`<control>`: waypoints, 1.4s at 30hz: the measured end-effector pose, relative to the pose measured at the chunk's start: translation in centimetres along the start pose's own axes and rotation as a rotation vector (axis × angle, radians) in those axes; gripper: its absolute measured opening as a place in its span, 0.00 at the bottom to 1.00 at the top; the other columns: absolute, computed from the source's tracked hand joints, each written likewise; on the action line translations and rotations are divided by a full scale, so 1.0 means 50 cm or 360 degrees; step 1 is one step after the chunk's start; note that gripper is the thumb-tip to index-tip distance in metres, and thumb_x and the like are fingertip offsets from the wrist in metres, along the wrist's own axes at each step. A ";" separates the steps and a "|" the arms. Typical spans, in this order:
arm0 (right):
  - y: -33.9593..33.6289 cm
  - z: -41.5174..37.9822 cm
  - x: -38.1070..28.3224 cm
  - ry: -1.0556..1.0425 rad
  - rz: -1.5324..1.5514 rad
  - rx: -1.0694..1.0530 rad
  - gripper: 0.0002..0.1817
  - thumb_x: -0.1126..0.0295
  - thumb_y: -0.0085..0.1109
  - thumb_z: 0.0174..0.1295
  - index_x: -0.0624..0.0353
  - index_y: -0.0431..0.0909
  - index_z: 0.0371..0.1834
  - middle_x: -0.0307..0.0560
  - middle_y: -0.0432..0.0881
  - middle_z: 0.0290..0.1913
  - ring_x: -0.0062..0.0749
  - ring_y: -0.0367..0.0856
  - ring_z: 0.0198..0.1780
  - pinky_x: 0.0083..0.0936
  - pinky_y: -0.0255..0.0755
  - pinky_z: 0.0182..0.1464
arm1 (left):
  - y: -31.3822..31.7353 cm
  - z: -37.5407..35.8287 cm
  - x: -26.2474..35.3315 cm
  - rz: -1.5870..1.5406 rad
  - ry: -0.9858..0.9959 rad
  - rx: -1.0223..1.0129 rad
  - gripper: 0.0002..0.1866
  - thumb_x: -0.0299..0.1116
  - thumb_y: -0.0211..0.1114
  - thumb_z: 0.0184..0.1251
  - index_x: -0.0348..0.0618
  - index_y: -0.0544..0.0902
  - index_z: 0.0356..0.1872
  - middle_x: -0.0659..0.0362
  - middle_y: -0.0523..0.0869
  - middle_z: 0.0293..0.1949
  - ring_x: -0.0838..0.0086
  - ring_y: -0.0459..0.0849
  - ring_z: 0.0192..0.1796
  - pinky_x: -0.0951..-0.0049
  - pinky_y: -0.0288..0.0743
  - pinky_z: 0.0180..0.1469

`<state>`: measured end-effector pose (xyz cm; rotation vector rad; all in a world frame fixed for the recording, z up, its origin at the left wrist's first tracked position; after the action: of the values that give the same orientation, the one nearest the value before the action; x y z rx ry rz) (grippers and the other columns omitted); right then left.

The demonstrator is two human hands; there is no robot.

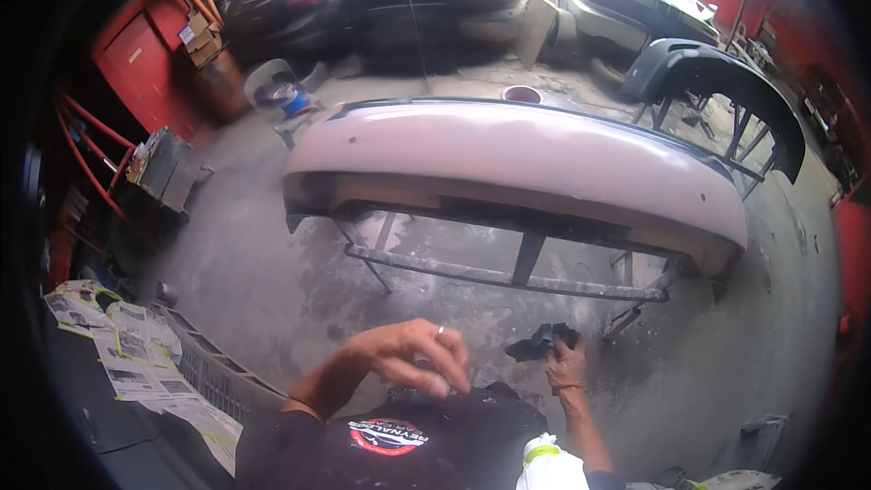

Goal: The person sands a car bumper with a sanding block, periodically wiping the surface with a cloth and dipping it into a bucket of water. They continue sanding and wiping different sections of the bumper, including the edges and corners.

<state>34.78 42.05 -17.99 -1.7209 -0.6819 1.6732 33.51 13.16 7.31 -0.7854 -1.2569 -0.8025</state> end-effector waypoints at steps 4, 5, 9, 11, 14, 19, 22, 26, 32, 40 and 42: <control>0.006 -0.087 0.200 0.0367 -0.0254 0.0083 0.23 0.58 0.65 0.61 0.47 0.85 0.60 0.73 0.76 0.61 0.65 0.77 0.61 0.44 0.74 0.63 | 0.129 0.029 0.188 0.0115 0.0908 -0.0872 0.20 0.47 0.70 0.70 0.40 0.87 0.50 0.59 0.81 0.37 0.62 0.78 0.41 0.59 0.70 0.47; 0.015 -0.122 0.257 0.0483 -0.0340 0.0117 0.23 0.57 0.64 0.62 0.46 0.85 0.61 0.74 0.78 0.59 0.66 0.77 0.61 0.45 0.74 0.63 | 0.142 0.044 0.203 0.0112 0.0914 -0.0875 0.20 0.47 0.70 0.70 0.40 0.87 0.50 0.59 0.81 0.37 0.62 0.78 0.41 0.59 0.70 0.47; 0.027 -0.266 0.410 0.0879 -0.0400 0.0074 0.22 0.55 0.62 0.64 0.46 0.85 0.61 0.69 0.85 0.52 0.65 0.80 0.58 0.45 0.74 0.62 | 0.180 0.039 0.201 0.0319 0.1156 -0.1173 0.16 0.42 0.73 0.63 0.42 0.86 0.44 0.58 0.82 0.38 0.59 0.80 0.43 0.61 0.70 0.46; 0.020 -0.335 0.459 0.1086 -0.0361 0.0010 0.23 0.54 0.62 0.65 0.46 0.84 0.61 0.66 0.86 0.50 0.65 0.82 0.57 0.44 0.74 0.61 | 0.113 0.051 0.240 0.0577 0.1137 -0.0118 0.10 0.35 0.72 0.62 0.42 0.85 0.40 0.60 0.82 0.38 0.64 0.80 0.42 0.63 0.69 0.44; 0.012 -0.436 0.549 0.1568 -0.0439 -0.0036 0.25 0.54 0.62 0.65 0.50 0.83 0.63 0.64 0.84 0.56 0.61 0.74 0.63 0.46 0.68 0.67 | 0.114 0.012 0.199 0.0451 0.1171 0.0993 0.05 0.29 0.71 0.58 0.42 0.86 0.34 0.63 0.81 0.34 0.68 0.80 0.36 0.62 0.69 0.42; 0.005 -0.485 0.591 0.1482 -0.0639 0.0136 0.25 0.50 0.63 0.65 0.55 0.86 0.58 0.62 0.86 0.53 0.59 0.71 0.66 0.48 0.66 0.67 | 0.141 0.055 0.205 -0.0026 0.0980 0.0982 0.06 0.29 0.67 0.66 0.48 0.82 0.27 0.67 0.76 0.28 0.74 0.75 0.35 0.71 0.62 0.46; 0.009 -0.523 0.596 0.1375 -0.0786 0.0109 0.24 0.50 0.62 0.66 0.57 0.86 0.55 0.61 0.87 0.48 0.56 0.78 0.59 0.47 0.72 0.59 | 0.131 0.087 0.216 -0.0087 0.1025 0.0881 0.09 0.37 0.67 0.68 0.47 0.85 0.29 0.65 0.80 0.30 0.70 0.77 0.36 0.68 0.66 0.46; 0.085 -0.437 0.660 0.1261 -0.0301 0.0347 0.22 0.52 0.61 0.67 0.59 0.86 0.53 0.66 0.86 0.45 0.57 0.86 0.40 0.45 0.78 0.43 | 0.166 0.100 0.200 -0.0327 0.1474 0.0854 0.23 0.54 0.66 0.71 0.48 0.84 0.22 0.69 0.80 0.25 0.72 0.75 0.31 0.69 0.67 0.44; 0.117 -0.395 0.630 0.1030 0.0023 0.0086 0.22 0.54 0.62 0.65 0.58 0.85 0.55 0.62 0.87 0.43 0.58 0.86 0.44 0.45 0.78 0.45 | 0.173 0.093 0.211 -0.0072 0.1325 0.0268 0.20 0.59 0.66 0.67 0.55 0.85 0.29 0.70 0.78 0.29 0.69 0.75 0.38 0.61 0.64 0.46; 0.174 -0.490 0.936 0.1051 0.0578 0.0291 0.22 0.55 0.63 0.64 0.55 0.85 0.57 0.58 0.88 0.43 0.58 0.86 0.46 0.43 0.79 0.47 | 0.104 -0.013 0.209 0.0708 0.1207 0.0313 0.11 0.40 0.77 0.61 0.48 0.84 0.36 0.62 0.80 0.35 0.62 0.81 0.47 0.59 0.72 0.48; 0.195 -0.389 0.913 0.0863 -0.0009 0.0265 0.22 0.55 0.64 0.63 0.52 0.85 0.58 0.55 0.88 0.46 0.57 0.86 0.48 0.42 0.79 0.48 | 0.082 -0.033 0.166 0.0726 0.0813 0.0511 0.12 0.40 0.76 0.64 0.45 0.87 0.39 0.62 0.83 0.41 0.66 0.82 0.46 0.62 0.74 0.54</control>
<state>56.13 67.82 -55.93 -1.9241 -0.2827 1.1374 38.92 13.12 14.99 -0.5283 -0.6844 -0.3770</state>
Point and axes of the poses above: each hand's wrist, its own z-axis towards the middle knuckle, its own y-axis out of the palm, x = y × z, the point moved 6 cm from there along z, towards the middle knuckle
